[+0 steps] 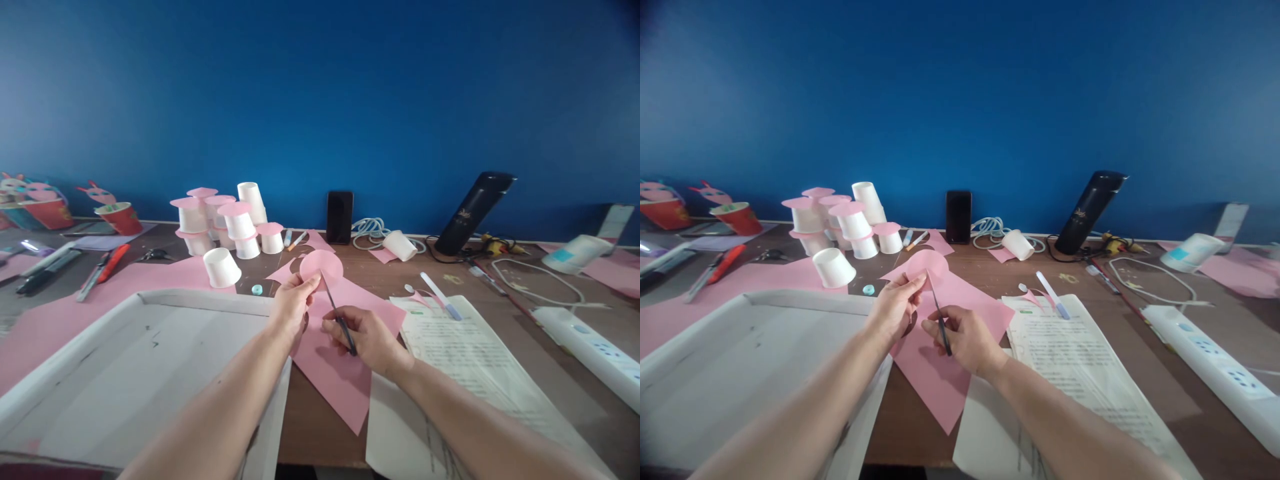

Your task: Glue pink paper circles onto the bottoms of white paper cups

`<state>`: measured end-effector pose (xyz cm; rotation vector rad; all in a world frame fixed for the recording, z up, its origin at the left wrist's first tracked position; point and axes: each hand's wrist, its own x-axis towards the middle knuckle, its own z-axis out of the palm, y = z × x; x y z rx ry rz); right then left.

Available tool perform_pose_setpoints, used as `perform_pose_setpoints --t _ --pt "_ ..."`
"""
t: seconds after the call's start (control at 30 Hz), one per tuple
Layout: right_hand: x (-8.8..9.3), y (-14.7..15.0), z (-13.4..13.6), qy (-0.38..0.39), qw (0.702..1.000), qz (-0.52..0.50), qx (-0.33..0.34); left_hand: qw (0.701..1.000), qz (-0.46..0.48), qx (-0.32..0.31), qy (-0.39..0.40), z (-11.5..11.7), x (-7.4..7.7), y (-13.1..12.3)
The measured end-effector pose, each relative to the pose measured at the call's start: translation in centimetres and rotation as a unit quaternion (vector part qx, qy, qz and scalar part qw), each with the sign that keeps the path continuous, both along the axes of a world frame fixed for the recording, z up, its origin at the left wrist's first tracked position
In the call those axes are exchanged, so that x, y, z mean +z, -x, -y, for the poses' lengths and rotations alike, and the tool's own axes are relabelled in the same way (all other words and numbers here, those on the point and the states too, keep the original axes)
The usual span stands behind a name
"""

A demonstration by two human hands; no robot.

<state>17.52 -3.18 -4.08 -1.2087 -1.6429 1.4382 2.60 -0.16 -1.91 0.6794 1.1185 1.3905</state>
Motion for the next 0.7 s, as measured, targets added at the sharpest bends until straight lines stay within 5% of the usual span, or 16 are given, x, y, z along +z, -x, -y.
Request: perform_pose_setpoints --t 0.7 --pt "-0.1 0.3 0.0 -0.002 1.0 0.006 -0.006 1.0 0.014 0.016 -0.018 -0.8 -1.3 0.0"
